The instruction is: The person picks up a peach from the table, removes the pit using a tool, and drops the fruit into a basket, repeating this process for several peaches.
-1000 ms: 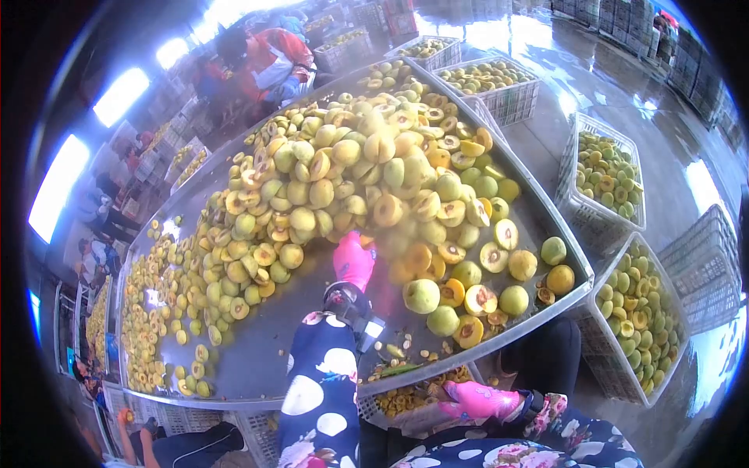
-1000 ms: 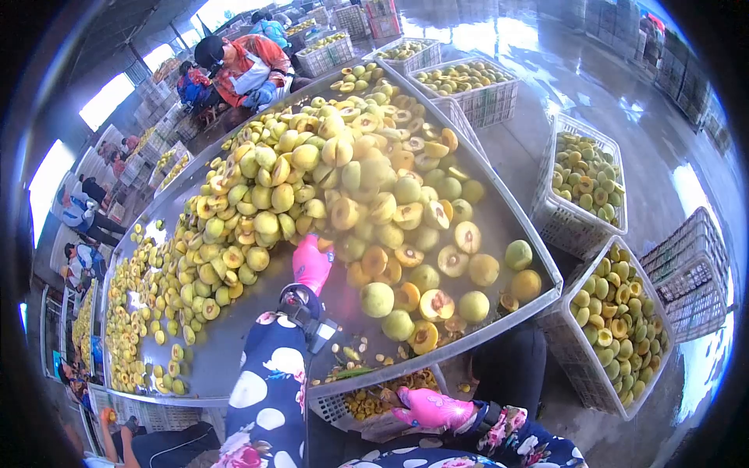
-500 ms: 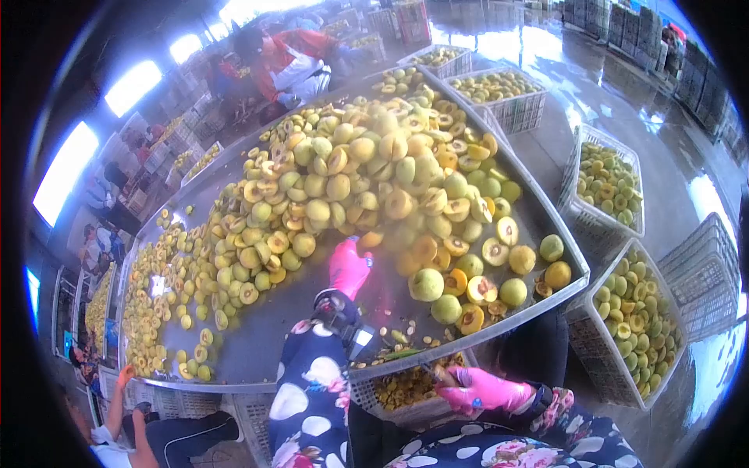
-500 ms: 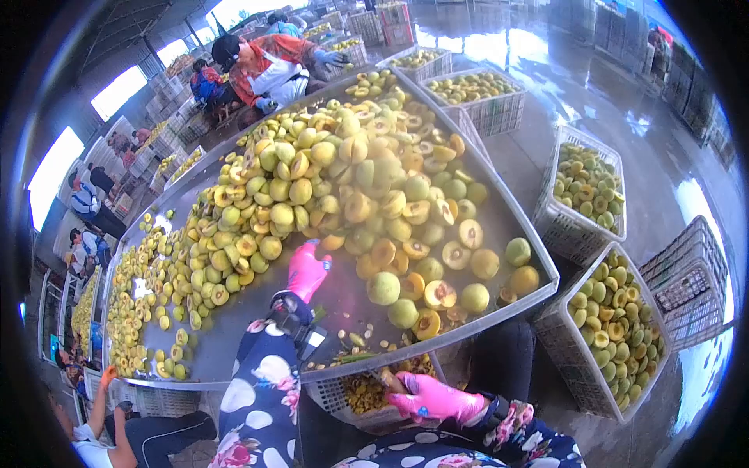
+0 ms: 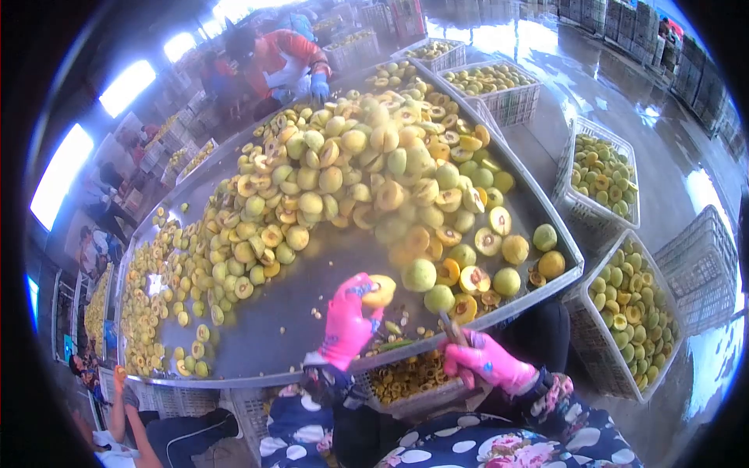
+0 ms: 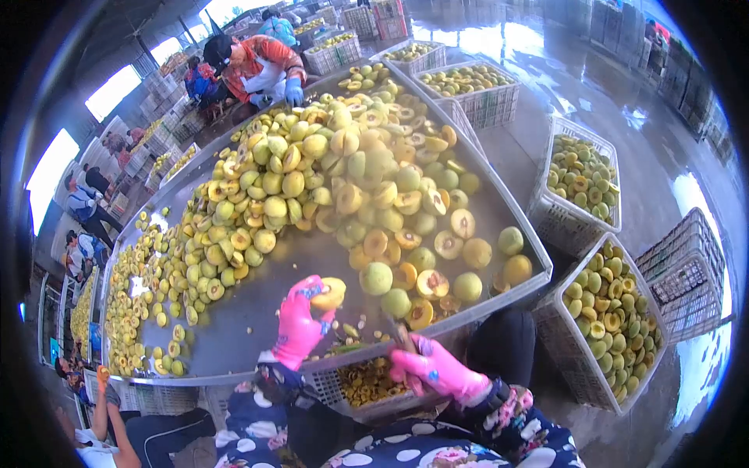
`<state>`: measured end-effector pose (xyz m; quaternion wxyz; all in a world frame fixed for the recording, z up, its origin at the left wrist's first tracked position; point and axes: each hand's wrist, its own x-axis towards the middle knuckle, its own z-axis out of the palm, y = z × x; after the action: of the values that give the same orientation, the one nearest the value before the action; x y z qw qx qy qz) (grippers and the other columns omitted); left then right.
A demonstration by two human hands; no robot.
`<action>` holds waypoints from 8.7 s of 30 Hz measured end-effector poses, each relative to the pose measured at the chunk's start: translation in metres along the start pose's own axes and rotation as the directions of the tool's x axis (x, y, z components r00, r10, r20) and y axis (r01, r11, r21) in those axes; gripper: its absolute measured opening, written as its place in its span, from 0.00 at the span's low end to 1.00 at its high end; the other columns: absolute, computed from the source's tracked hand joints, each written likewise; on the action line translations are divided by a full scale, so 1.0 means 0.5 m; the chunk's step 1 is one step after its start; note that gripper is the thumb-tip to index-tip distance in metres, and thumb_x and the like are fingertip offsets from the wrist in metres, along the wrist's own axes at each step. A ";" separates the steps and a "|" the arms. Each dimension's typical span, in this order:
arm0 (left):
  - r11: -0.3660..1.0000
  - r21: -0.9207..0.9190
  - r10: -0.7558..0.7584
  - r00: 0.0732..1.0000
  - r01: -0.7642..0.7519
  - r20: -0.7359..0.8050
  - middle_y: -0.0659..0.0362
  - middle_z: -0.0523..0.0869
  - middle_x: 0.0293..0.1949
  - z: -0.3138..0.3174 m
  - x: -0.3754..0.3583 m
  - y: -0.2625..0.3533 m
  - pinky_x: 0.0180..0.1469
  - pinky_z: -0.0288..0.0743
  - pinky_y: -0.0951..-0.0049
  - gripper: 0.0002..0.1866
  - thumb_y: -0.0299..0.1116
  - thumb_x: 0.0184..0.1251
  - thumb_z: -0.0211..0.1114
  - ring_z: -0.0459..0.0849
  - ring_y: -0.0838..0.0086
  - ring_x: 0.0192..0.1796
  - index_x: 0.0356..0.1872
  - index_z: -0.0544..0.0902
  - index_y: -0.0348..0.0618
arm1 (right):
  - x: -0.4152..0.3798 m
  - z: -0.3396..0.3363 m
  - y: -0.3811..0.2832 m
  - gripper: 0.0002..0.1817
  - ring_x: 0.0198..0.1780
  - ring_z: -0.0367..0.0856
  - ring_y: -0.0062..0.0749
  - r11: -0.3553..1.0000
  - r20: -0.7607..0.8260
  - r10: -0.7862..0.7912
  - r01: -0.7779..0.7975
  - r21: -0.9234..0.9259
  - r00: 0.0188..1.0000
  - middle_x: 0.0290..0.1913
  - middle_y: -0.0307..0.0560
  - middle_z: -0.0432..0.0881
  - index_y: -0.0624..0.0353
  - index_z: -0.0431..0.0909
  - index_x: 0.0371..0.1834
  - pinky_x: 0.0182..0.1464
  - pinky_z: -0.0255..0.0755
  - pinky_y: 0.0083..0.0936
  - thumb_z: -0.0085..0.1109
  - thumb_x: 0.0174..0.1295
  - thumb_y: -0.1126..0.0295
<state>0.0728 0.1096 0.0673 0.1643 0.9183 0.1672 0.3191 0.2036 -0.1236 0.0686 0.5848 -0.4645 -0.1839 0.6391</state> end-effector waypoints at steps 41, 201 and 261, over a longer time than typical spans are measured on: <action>-0.618 -0.775 -0.492 0.706 0.129 0.510 0.48 0.71 0.59 -0.027 -0.145 0.197 0.59 0.69 0.58 0.26 0.49 0.71 0.45 0.72 0.61 0.59 0.59 0.68 0.38 | -0.010 0.117 0.046 0.20 0.20 0.70 0.18 0.998 0.075 -0.059 0.058 0.020 0.995 0.28 0.38 0.75 0.60 0.66 0.52 0.22 0.66 0.15 0.57 0.62 0.63; -0.628 -0.674 -0.384 0.599 0.388 0.702 0.44 0.76 0.52 -0.019 -0.044 0.098 0.50 0.75 0.61 0.24 0.40 0.68 0.49 0.78 0.58 0.48 0.59 0.67 0.33 | -0.017 0.058 -0.009 0.12 0.28 0.77 0.41 0.733 0.090 -0.083 0.122 -0.669 0.992 0.25 0.53 0.75 0.64 0.67 0.41 0.33 0.69 0.33 0.52 0.63 0.66; 0.652 0.227 -0.645 0.686 0.724 -0.335 0.52 0.81 0.46 -0.256 -0.453 -0.073 0.46 0.74 0.74 0.19 0.33 0.65 0.59 0.80 0.71 0.46 0.53 0.73 0.34 | 0.024 0.058 0.148 0.18 0.24 0.78 0.38 0.421 0.168 0.342 0.008 -0.907 0.925 0.24 0.53 0.76 0.67 0.67 0.41 0.26 0.70 0.32 0.49 0.64 0.59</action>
<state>-0.1844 0.0740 0.0272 0.0911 0.7571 0.5732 0.2998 0.1391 -0.1221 0.0210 0.1431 -0.6055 -0.5398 0.5671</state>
